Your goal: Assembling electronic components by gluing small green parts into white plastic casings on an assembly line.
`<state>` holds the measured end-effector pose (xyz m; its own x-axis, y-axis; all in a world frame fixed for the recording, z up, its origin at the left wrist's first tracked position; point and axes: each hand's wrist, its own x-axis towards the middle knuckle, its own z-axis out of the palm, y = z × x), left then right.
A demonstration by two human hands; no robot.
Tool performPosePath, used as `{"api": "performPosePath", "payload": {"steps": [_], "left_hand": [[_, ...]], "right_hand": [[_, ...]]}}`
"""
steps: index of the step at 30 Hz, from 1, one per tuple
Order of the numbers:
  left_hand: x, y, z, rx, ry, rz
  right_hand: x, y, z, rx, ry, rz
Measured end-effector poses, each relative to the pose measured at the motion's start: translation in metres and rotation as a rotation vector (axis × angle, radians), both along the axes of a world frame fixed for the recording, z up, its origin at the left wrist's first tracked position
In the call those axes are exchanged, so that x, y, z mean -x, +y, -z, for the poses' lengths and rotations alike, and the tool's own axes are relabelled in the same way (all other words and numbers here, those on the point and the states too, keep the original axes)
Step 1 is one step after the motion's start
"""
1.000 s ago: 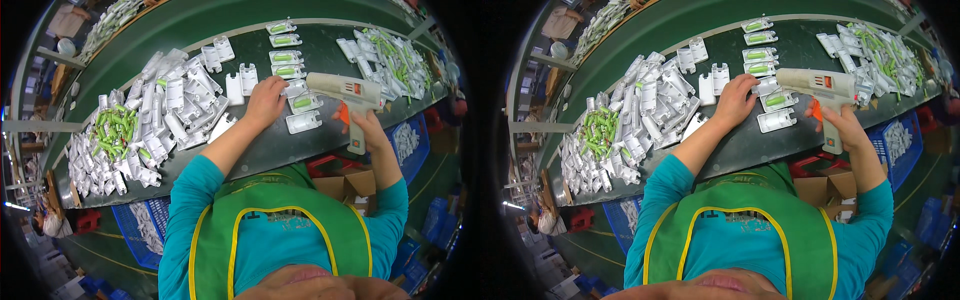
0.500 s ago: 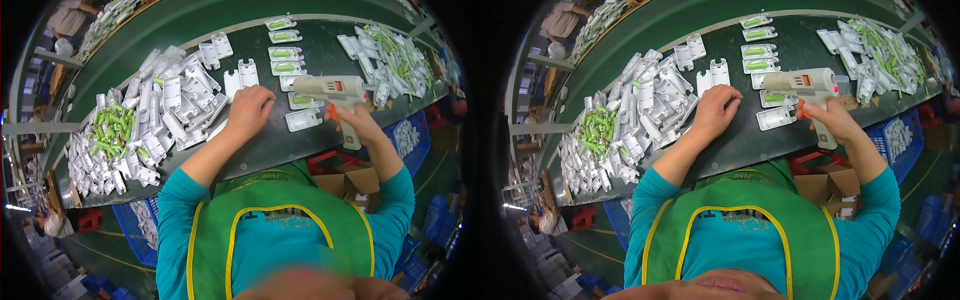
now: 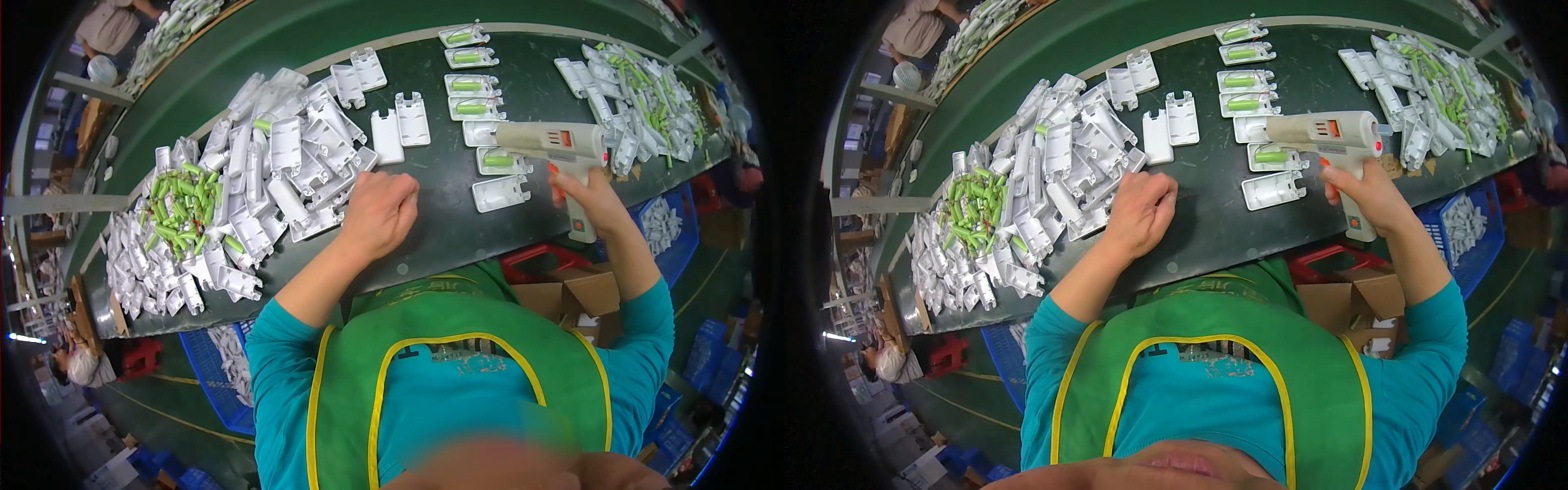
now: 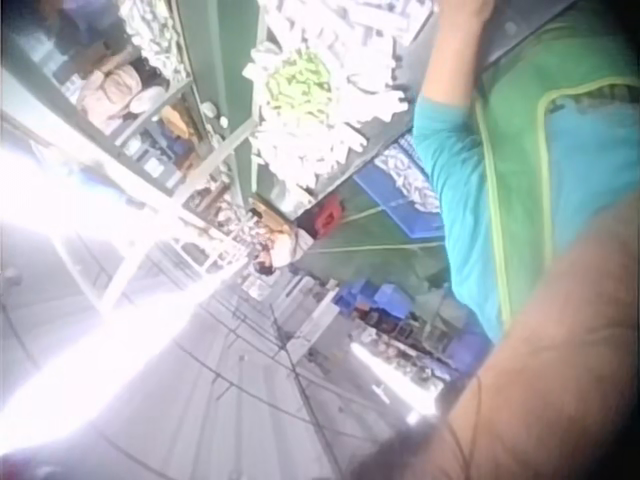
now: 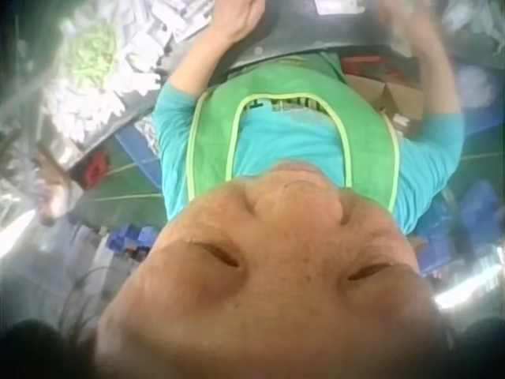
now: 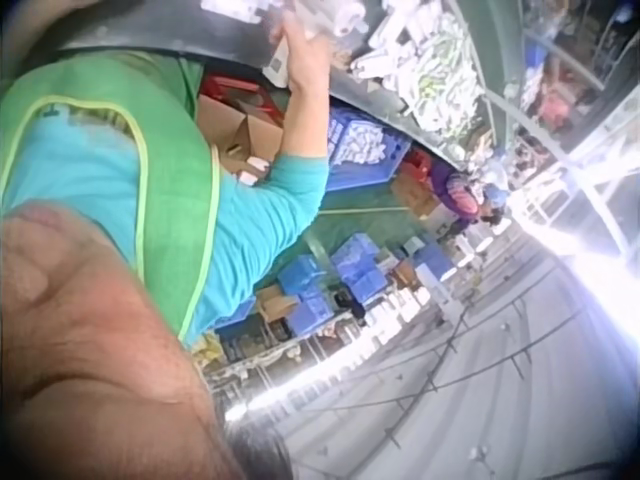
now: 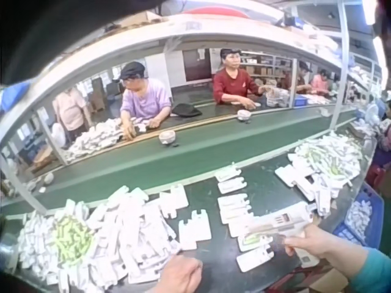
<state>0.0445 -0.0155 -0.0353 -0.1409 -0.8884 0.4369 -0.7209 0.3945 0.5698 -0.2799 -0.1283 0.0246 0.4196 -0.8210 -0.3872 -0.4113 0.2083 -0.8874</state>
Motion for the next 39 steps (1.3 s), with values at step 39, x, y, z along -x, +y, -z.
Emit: {"api": "performPosePath", "payload": {"steps": [39], "left_hand": [[-0.304,0.059,-0.108,-0.21,-0.859,-0.667]], "right_hand": [[0.027,0.02,0.048,-0.205,-0.729,0.212]]}}
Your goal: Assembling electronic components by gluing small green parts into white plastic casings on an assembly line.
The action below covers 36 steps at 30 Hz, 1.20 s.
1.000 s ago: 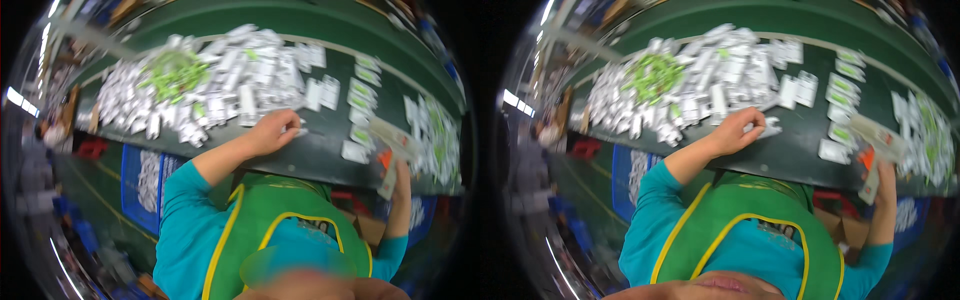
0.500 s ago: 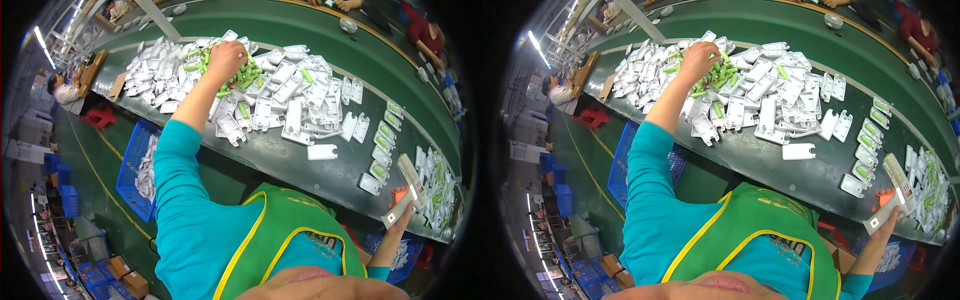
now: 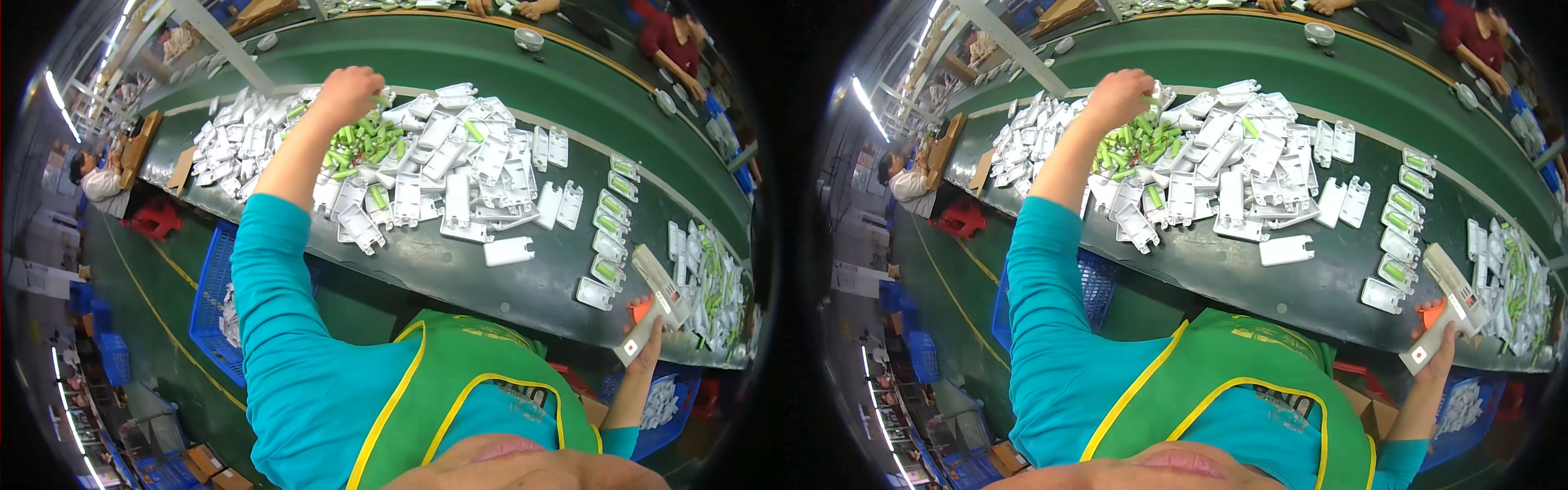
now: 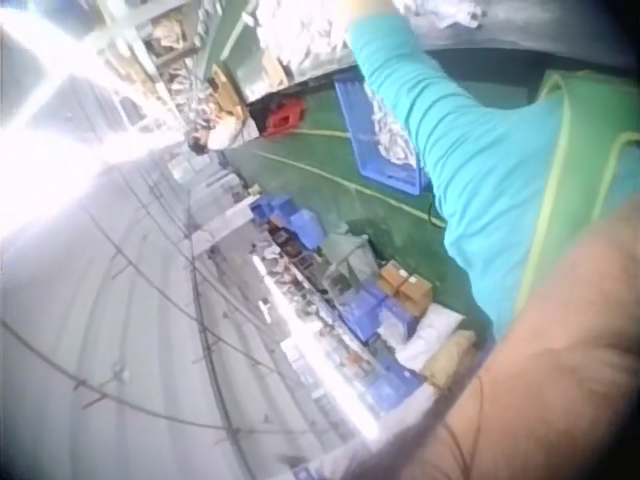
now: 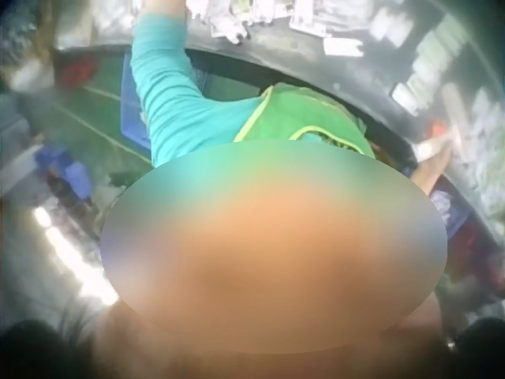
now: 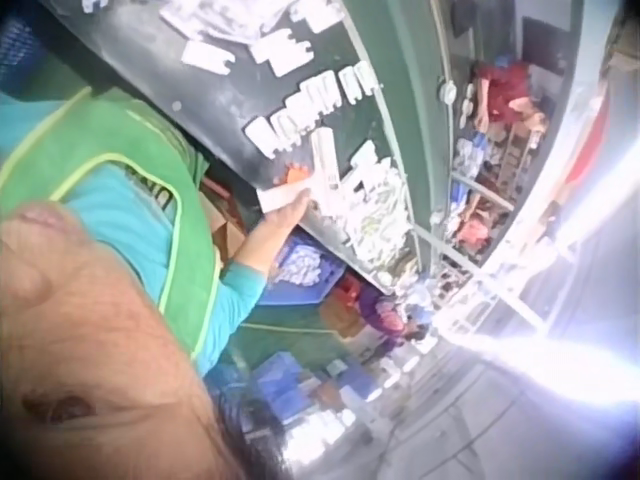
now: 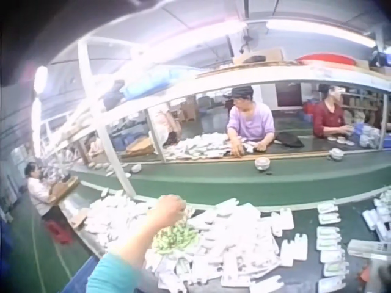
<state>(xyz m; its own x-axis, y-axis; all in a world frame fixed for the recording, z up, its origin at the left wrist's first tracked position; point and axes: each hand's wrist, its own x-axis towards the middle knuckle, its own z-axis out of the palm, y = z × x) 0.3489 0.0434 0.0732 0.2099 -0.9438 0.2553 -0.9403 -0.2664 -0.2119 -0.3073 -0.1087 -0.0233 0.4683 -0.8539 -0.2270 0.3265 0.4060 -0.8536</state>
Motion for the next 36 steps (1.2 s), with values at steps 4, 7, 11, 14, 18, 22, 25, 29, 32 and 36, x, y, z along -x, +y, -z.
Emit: {"api": "performPosePath", "payload": {"steps": [4,7,11,14,18,22,25,29,32,36], "left_hand": [[0.038,0.0,-0.037,0.32,0.51,0.029],[0.059,-0.016,-0.023,0.465,1.327,0.189],[0.133,-0.051,0.002,0.225,1.492,0.212],[0.208,-0.09,0.021,0.009,1.611,0.318],[0.287,-0.144,0.064,-0.06,1.709,0.435],[0.342,-0.174,0.103,-0.082,1.771,0.349],[0.365,-0.184,0.127,-0.055,1.789,0.316],[0.38,-0.186,0.128,0.032,1.285,0.366],[0.39,-0.192,0.135,0.174,1.084,0.449],[0.394,-0.192,0.143,0.294,0.819,0.525]], "right_hand": [[0.006,0.001,0.009,-0.002,-0.023,0.008],[0.004,-0.005,0.014,-0.033,-0.034,-0.001],[-0.012,-0.005,-0.005,0.082,0.011,-0.062],[-0.013,-0.003,-0.013,0.104,0.066,-0.044],[-0.011,-0.004,-0.021,0.111,0.124,-0.027],[-0.005,-0.004,-0.023,0.14,0.149,-0.033],[-0.001,-0.004,-0.022,0.169,0.189,-0.057],[0.004,-0.002,-0.017,0.141,0.212,-0.041],[0.007,-0.003,-0.013,0.143,0.248,-0.034],[0.012,-0.002,-0.011,0.121,0.285,-0.031]]}}
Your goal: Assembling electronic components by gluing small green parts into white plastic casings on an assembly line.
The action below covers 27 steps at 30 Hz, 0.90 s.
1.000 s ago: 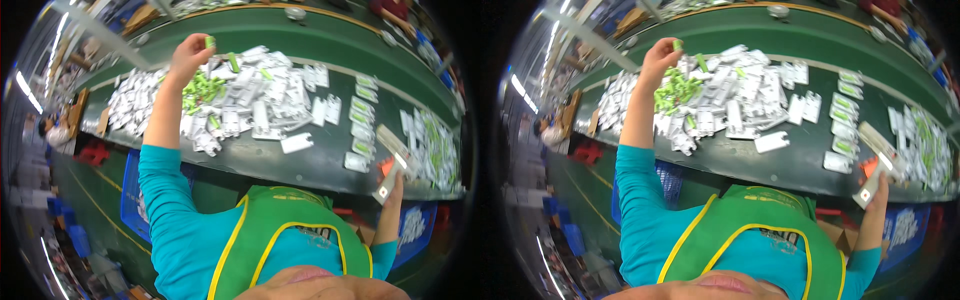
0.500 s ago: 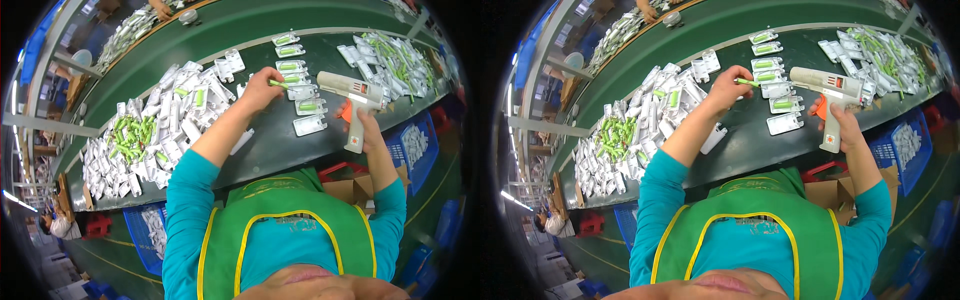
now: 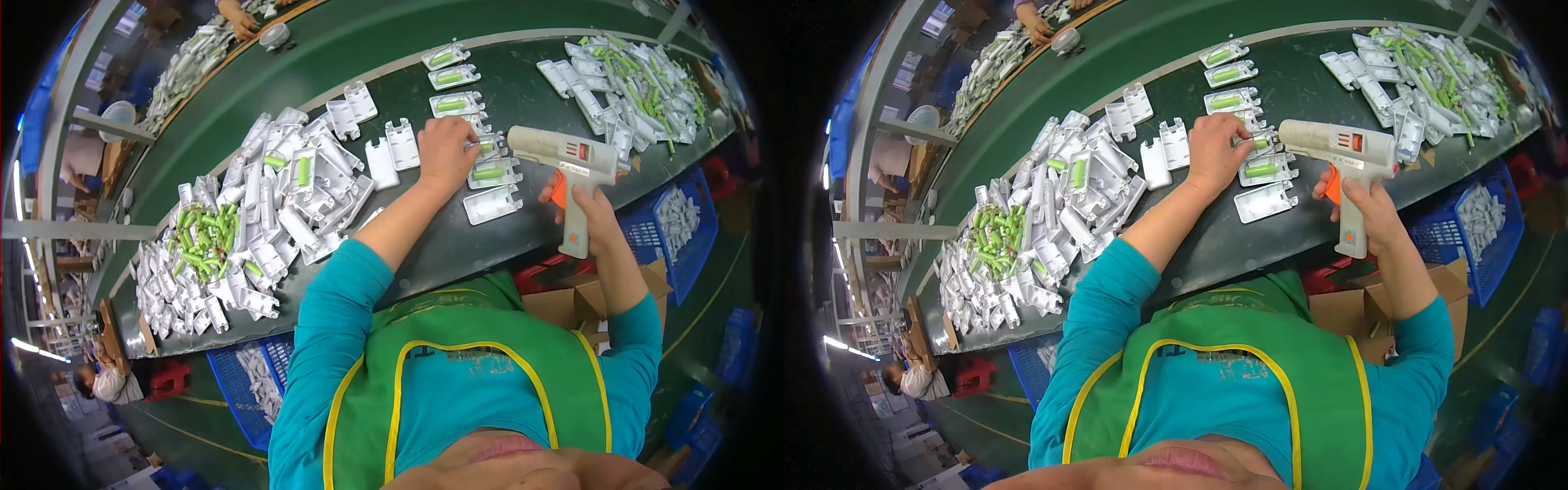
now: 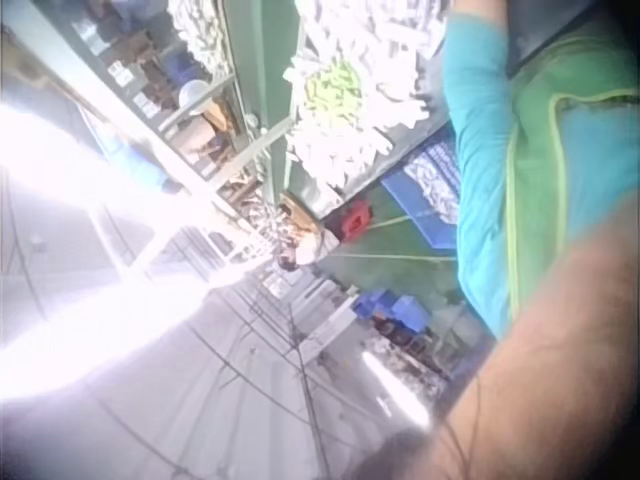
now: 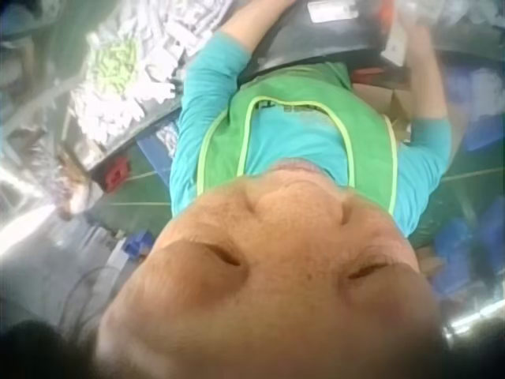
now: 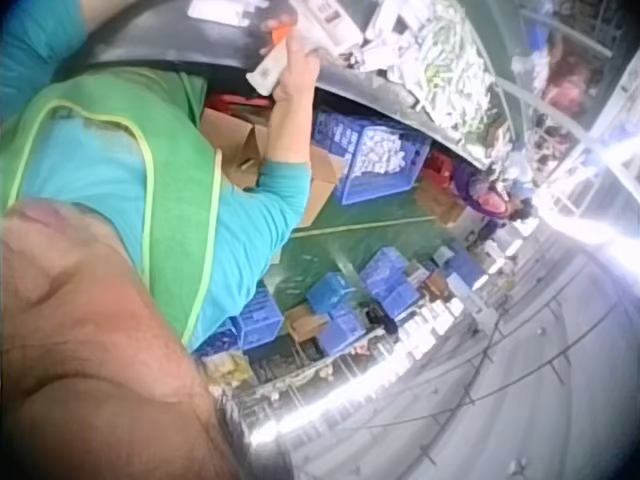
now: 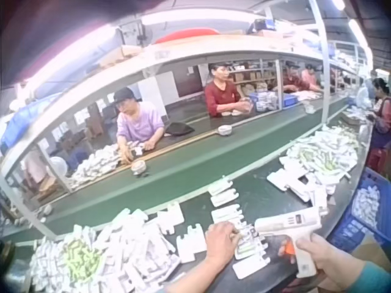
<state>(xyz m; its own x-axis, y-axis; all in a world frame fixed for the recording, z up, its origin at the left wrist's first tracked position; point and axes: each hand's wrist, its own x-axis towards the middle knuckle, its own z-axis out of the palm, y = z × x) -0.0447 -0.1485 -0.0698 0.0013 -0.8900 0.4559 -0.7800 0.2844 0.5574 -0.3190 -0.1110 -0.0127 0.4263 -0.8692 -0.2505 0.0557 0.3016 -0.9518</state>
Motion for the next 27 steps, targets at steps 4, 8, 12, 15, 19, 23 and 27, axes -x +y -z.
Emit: {"api": "performPosePath", "payload": {"steps": [4,8,12,15,19,23,27], "left_hand": [[-0.006,0.005,0.006,0.093,-0.012,-0.044],[-0.011,0.006,0.01,0.084,0.018,-0.025],[-0.012,0.005,0.013,0.065,0.028,-0.009],[-0.012,0.004,0.014,0.071,0.036,-0.01],[-0.011,0.003,0.012,0.057,0.019,-0.033],[-0.009,0.005,0.009,0.017,-0.025,-0.072],[-0.009,0.006,0.006,-0.017,-0.058,-0.083]], "right_hand": [[0.005,0.005,-0.002,0.005,0.031,0.023],[0.005,0.009,-0.005,0.013,0.035,0.007],[-0.002,0.011,-0.006,0.044,0.079,-0.085],[-0.015,0.009,-0.008,0.041,0.132,-0.083],[-0.026,0.002,-0.009,0.044,0.21,-0.07],[-0.031,0.001,-0.011,0.012,0.266,-0.051],[-0.037,0.006,-0.015,-0.006,0.23,-0.005]]}}
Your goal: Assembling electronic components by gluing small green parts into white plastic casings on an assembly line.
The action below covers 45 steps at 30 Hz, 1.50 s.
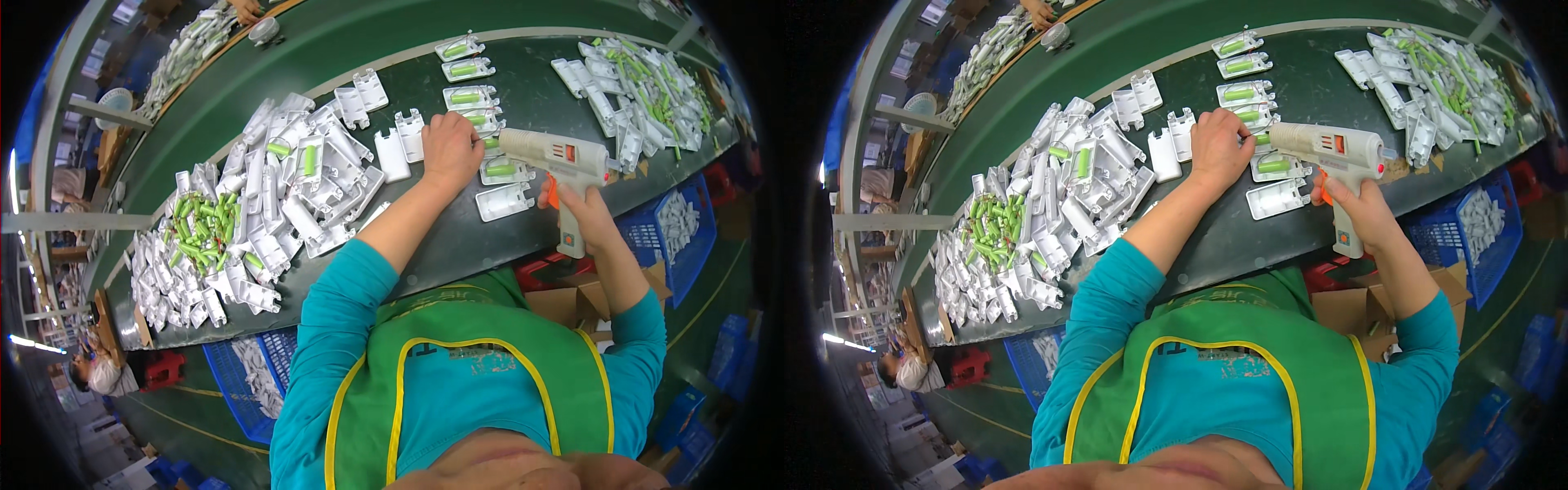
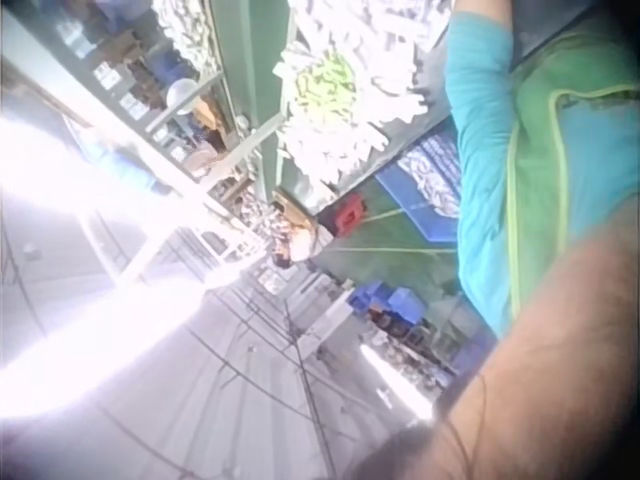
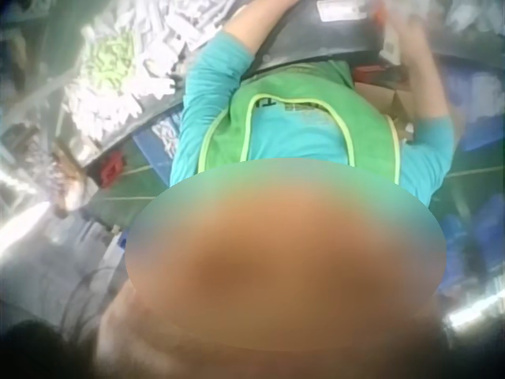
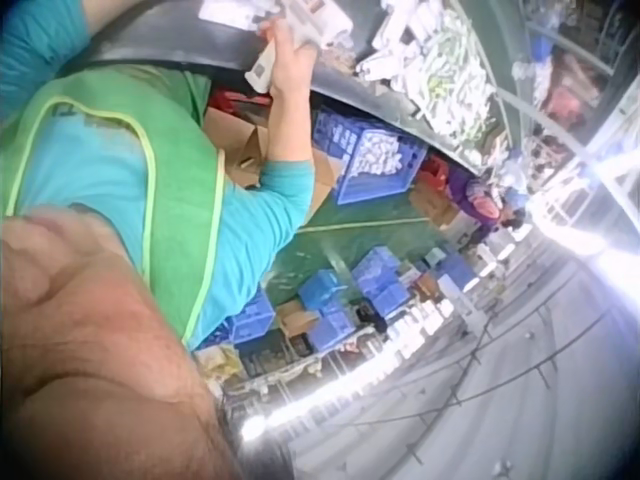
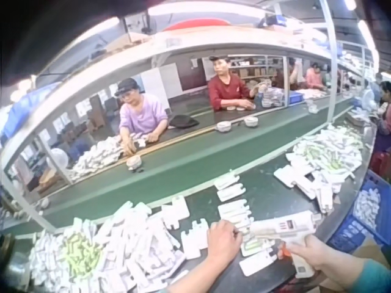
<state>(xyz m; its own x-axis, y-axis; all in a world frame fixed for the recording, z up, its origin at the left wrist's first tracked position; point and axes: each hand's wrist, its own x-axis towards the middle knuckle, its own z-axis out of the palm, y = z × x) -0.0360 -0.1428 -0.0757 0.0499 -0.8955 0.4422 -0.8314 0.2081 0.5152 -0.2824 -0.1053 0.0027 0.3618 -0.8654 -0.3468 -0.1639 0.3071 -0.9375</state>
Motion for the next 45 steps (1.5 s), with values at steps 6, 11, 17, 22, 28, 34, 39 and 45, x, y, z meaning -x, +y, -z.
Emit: {"api": "performPosePath", "payload": {"steps": [6,11,17,22,28,34,39,45], "left_hand": [[0.0,0.001,-0.004,-0.012,-0.037,-0.005],[0.001,0.0,-0.005,-0.009,-0.052,0.002],[-0.002,0.002,-0.008,0.029,-0.042,0.017],[-0.011,0.011,-0.023,-0.075,0.095,0.042],[-0.021,0.042,-0.04,-0.1,0.163,0.078],[-0.024,0.048,-0.031,-0.085,-0.072,0.026],[-0.027,0.027,-0.021,-0.035,-0.125,-0.001],[-0.025,0.006,-0.014,0.051,-0.152,0.071]], "right_hand": [[0.0,0.006,-0.004,0.006,-0.039,0.048],[0.01,0.006,0.006,0.1,-0.018,-0.029],[0.012,0.006,0.0,0.023,-0.022,0.002],[0.016,0.004,-0.002,-0.031,-0.211,0.008],[0.027,0.007,0.008,-0.146,-0.517,0.104],[0.042,0.013,0.028,-0.148,-0.838,0.107],[0.039,0.026,0.034,-0.133,-0.94,0.076],[0.037,0.026,0.04,-0.11,-0.979,0.076]]}}
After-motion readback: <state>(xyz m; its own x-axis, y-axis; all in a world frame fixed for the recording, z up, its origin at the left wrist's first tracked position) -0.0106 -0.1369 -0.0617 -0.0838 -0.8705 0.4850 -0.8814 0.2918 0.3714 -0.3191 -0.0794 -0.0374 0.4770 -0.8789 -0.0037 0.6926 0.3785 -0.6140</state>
